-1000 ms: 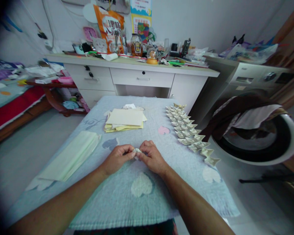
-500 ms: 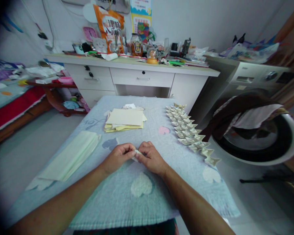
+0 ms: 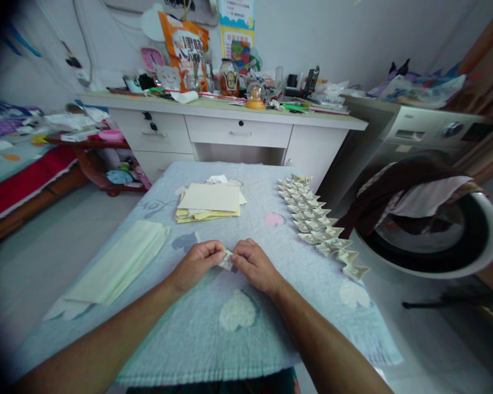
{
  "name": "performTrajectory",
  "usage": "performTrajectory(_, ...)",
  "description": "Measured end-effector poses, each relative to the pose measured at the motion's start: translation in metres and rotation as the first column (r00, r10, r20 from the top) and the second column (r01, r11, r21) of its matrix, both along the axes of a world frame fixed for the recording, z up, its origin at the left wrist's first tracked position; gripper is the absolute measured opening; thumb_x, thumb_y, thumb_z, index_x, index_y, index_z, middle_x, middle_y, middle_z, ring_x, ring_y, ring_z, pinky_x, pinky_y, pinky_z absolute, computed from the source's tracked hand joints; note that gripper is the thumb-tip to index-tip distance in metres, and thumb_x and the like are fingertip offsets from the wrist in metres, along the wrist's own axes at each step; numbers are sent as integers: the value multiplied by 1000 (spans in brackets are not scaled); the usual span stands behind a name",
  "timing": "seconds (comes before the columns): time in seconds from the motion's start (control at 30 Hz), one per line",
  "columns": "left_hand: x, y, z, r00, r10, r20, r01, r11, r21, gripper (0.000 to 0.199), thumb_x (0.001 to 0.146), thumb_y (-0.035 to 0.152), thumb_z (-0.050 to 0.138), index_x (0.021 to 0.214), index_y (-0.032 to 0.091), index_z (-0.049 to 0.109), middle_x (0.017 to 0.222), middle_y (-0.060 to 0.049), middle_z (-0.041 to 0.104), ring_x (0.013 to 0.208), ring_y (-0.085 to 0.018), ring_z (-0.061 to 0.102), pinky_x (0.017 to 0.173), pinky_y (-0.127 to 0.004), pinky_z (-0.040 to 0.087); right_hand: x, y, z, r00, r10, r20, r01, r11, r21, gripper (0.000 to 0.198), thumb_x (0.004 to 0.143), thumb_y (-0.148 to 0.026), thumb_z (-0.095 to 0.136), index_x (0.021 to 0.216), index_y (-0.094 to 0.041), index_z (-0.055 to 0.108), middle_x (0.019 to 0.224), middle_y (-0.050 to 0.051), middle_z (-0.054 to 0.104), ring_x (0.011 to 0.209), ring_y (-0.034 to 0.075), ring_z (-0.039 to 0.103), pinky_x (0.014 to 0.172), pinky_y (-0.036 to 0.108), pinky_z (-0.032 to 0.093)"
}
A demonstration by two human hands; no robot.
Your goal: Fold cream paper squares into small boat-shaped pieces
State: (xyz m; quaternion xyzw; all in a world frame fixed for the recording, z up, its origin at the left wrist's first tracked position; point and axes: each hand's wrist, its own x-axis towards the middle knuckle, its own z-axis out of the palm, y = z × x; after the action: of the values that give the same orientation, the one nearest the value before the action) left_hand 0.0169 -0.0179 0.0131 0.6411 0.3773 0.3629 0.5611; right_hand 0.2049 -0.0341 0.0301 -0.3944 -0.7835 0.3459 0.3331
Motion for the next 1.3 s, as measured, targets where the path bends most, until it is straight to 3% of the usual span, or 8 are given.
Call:
performTrajectory(0.4, -3, 1, -1, 995, -44, -85, 48, 998, 48, 22, 81, 33, 60, 72, 14, 55, 65, 3, 47, 62, -10, 43, 59, -21, 34, -2, 0, -3, 997, -63, 47, 61, 997, 40, 29, 90, -23, 44, 61, -19, 48, 65, 0, 50, 73, 15, 47, 75, 30, 38)
performTrajectory(0.5, -3, 1, -1, 994, -55, -93, 59, 998, 36, 19, 80, 33, 61, 80, 14, 60, 64, 4, 48, 60, -9, 42, 57, -21, 32, 0, 1, -3, 999, -46, 22, 45, 998, 34, 31, 90, -24, 43, 60, -19, 48, 65, 0, 50, 72, 15, 47, 75, 31, 37)
performTrajectory(0.6, -2, 1, 1, 997, -62, -48, 62, 998, 1, 20, 81, 32, 61, 91, 14, 62, 64, 5, 47, 60, -9, 43, 57, -21, 32, 0, 1, -3, 999, -32, -11, 32, 999, 25, 32, 91, -27, 42, 60, -19, 46, 65, 0, 48, 72, 15, 47, 74, 30, 36)
performTrajectory(0.83, -2, 1, 7, 994, -13, 108, 24, 995, -97, 18, 78, 30, 64, 79, 14, 57, 64, 3, 53, 59, -9, 47, 57, -22, 35, -5, -1, -6, 997, -78, -10, 78, 997, 22, 27, 87, -41, 56, 73, -19, 53, 74, 0, 52, 78, 16, 48, 74, 30, 36)
performTrajectory(1.07, -2, 1, 5, 962, 34, 269, 29, 973, -227, 21, 77, 29, 67, 81, 15, 53, 68, 1, 60, 61, -11, 57, 62, -25, 46, -6, 0, -10, 996, -88, -33, 90, 994, 55, 25, 87, -41, 59, 77, -19, 56, 78, 1, 55, 80, 16, 49, 76, 29, 36)
performTrajectory(1.3, 1, -1, 4, 974, 14, 227, 24, 986, -166, 20, 77, 28, 68, 84, 15, 53, 67, 2, 60, 59, -9, 54, 59, -22, 44, -6, 0, -9, 992, -116, -51, 119, 991, 67, 20, 85, -35, 62, 75, -19, 55, 75, 0, 53, 77, 16, 47, 73, 28, 34)
